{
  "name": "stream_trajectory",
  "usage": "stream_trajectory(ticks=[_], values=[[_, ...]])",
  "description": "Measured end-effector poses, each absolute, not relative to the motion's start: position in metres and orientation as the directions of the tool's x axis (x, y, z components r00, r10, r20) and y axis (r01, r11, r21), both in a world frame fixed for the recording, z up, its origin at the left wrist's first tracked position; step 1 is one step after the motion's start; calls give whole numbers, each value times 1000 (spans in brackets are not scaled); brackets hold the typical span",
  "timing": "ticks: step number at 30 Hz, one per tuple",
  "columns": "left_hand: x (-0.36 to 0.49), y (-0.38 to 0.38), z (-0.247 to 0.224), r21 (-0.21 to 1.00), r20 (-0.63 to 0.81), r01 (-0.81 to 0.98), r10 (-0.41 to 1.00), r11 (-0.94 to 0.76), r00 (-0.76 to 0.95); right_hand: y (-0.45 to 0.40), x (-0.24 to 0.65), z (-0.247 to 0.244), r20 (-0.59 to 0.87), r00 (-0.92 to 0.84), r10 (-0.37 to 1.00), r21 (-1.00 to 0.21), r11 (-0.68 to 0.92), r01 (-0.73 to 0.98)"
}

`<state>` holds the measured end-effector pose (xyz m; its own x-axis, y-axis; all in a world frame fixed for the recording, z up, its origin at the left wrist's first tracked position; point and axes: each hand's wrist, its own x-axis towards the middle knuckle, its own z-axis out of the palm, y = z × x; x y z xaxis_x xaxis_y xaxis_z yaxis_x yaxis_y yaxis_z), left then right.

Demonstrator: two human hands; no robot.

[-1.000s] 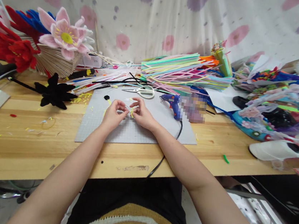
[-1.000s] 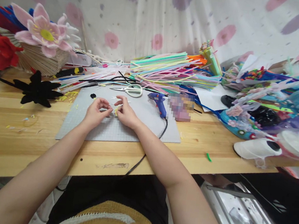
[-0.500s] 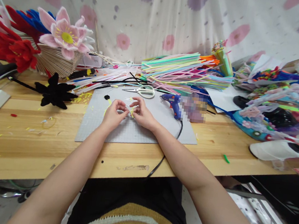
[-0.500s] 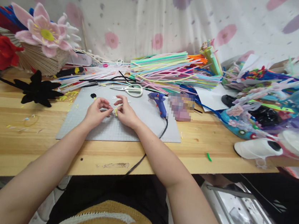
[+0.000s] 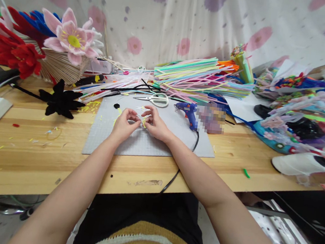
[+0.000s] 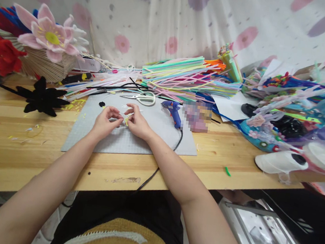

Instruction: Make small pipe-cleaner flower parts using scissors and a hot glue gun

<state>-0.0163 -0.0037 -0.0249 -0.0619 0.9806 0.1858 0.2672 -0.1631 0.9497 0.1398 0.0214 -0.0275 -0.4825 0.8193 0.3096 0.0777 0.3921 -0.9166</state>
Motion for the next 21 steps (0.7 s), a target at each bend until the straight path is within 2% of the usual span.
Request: stream_trajectory(ticks=[8, 21], values=[[-11, -8, -16, 985, 115, 131, 993, -111, -30, 22, 139, -28, 307, -488, 817, -914, 396, 89], [-12, -6, -13, 998, 65, 9, 997, -66, 28, 17, 140, -22, 328, -499, 802, -889, 441, 125]])
